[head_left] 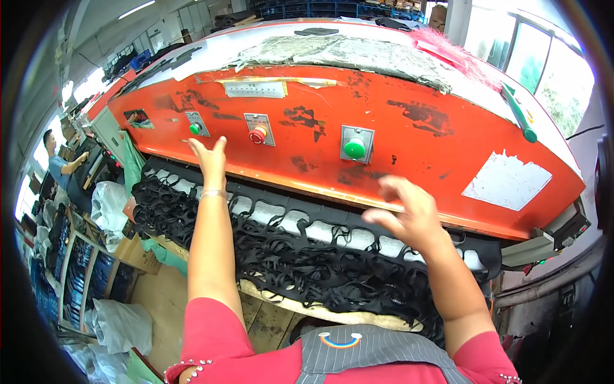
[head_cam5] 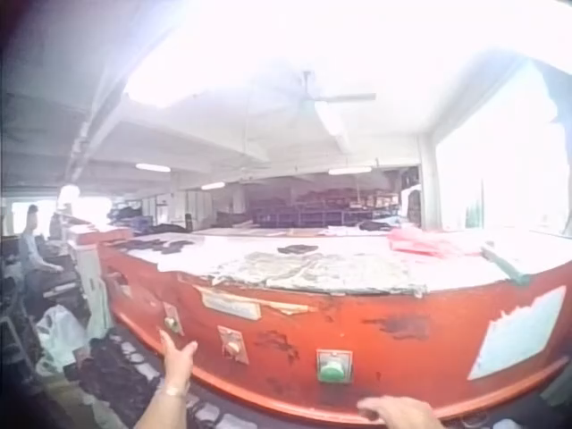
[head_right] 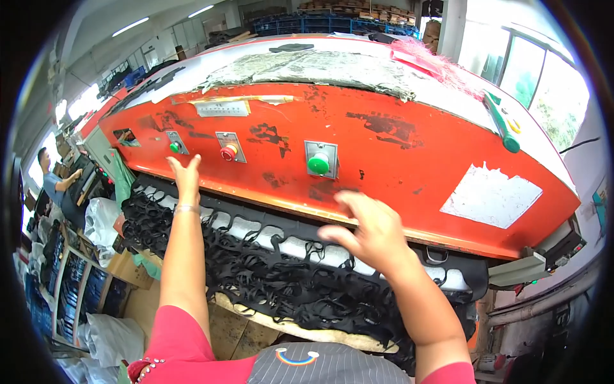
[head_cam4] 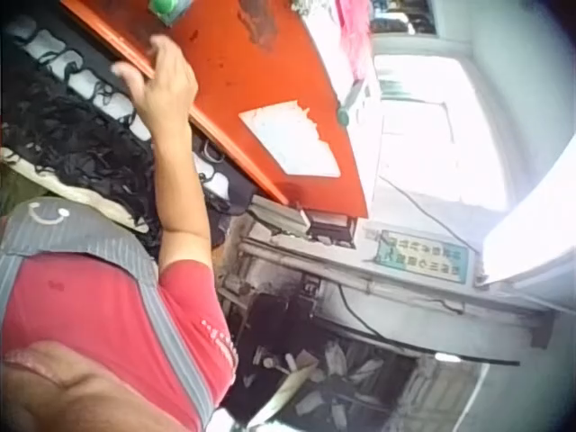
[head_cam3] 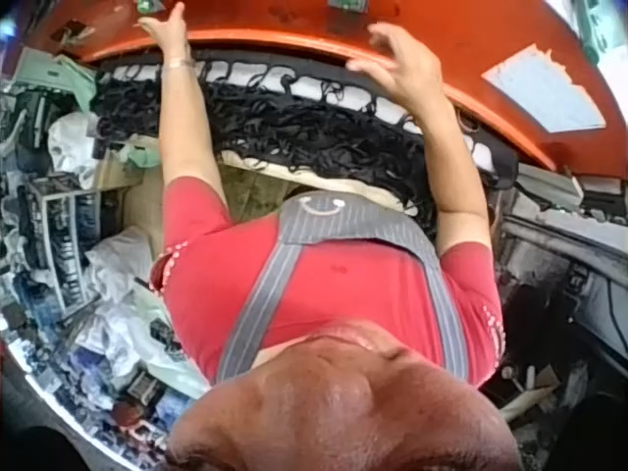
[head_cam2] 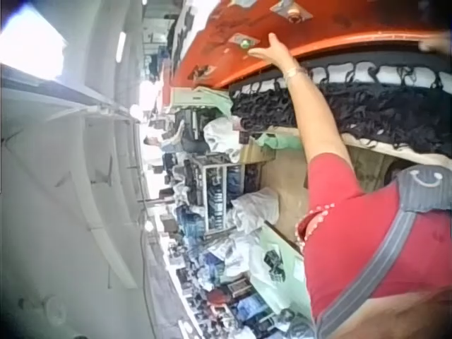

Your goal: Using a hydraulic press and metal dies to cut out shoe upper components from sheets of material.

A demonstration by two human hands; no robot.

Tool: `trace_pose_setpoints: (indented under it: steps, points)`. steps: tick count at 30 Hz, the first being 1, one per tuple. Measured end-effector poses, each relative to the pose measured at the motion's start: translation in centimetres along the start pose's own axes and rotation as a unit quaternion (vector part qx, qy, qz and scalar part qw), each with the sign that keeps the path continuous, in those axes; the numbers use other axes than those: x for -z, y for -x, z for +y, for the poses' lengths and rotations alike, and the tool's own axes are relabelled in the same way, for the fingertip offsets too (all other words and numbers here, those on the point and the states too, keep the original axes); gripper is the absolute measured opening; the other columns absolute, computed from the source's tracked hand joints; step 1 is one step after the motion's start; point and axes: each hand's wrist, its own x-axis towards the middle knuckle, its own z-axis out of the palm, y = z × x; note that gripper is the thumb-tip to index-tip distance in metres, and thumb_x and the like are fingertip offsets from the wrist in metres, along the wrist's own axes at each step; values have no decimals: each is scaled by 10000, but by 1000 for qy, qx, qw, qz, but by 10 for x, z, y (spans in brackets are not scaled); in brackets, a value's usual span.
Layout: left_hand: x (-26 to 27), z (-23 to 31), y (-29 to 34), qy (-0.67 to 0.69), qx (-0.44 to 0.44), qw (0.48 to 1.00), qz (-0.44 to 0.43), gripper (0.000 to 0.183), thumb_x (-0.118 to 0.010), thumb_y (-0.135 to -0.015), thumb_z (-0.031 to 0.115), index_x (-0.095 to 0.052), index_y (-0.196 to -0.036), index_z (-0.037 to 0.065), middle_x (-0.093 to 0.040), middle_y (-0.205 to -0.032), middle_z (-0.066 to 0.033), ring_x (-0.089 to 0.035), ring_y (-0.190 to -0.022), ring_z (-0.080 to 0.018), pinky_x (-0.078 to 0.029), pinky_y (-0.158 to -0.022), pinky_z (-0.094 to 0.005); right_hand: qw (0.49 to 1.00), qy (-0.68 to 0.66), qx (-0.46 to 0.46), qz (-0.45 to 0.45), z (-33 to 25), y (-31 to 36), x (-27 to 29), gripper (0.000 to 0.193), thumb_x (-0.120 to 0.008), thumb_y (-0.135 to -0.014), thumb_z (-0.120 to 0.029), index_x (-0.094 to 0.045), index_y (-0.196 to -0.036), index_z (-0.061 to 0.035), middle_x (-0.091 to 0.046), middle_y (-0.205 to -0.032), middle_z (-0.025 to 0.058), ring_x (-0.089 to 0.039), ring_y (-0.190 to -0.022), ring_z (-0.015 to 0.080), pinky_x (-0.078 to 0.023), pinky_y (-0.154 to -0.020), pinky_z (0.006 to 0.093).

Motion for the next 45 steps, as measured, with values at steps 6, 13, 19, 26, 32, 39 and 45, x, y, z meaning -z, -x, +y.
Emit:
trace_pose_setpoints:
  steps: [6, 13, 19, 26, 32, 39, 45]
  points:
    - [65, -3, -52, -59, 0, 983, -172, 894, -664, -868, 309, -147, -1482, -84, -125, -1565, -267, -56, -1478, -325, -89, -1185, -381, 984, 122, -112, 61, -7, -60, -66, 347, -678, -855, -341, -466, -946, -82, -661, -775, 102, -652, -652, 330, -496, -517, 450]
    - [76, 36, 112, -41, -188, 928, -320, 222, -645, -894, 180, -646, -1020, -2, -649, -913, -79, -590, -822, -170, -471, -750, -292, 931, 11, -221, -290, -35, 58, -22, 418, -714, -797, -456, -578, -865, -67, -642, -793, 159, -641, -771, 387, -493, -653, 491]
    - [34, 74, 320, 4, -327, 764, -556, 246, -719, -789, 179, -693, -983, 30, -678, -937, -132, -633, -887, -315, -513, -805, -378, 895, 79, -263, -352, -45, 181, -17, 640, -713, -709, -582, -598, -951, 0, -653, -894, 183, -635, -889, 364, -492, -789, 450]
    - [7, 76, 360, -142, -298, 789, -518, 247, -667, -840, 263, -663, -829, 16, -613, -807, -136, -587, -783, -330, -484, -701, -415, 929, 135, -250, -236, -40, 196, -17, 625, -687, -681, -639, -654, -826, -32, -671, -826, 135, -651, -854, 306, -485, -816, 402]
    - [-3, 91, 347, -207, -223, 766, -566, 389, -636, -841, 368, -667, -719, 0, -635, -742, -167, -618, -735, -367, -493, -680, -438, 912, 15, -223, -344, -31, 184, 1, 563, -723, -714, -553, -669, -867, -14, -679, -864, 165, -661, -854, 337, -505, -778, 432]
    - [-76, 148, 324, -147, -253, 772, -564, 425, -699, -831, 420, -603, -619, 65, -589, -593, -113, -603, -573, -321, -465, -521, -403, 949, 189, -110, -227, 115, 129, 89, 328, -642, -786, -159, -655, -1107, -98, -669, -981, 133, -638, -933, 321, -505, -811, 448]
    - [-180, 128, 419, 57, -301, 736, -604, 241, -727, -794, 227, -673, -969, 70, -638, -959, -72, -621, -946, -272, -503, -801, -363, 839, 211, 96, -493, 212, 140, 67, 411, -456, -928, -202, -583, -1303, -312, -435, -1463, 83, -323, -1413, 237, -333, -1102, 483]
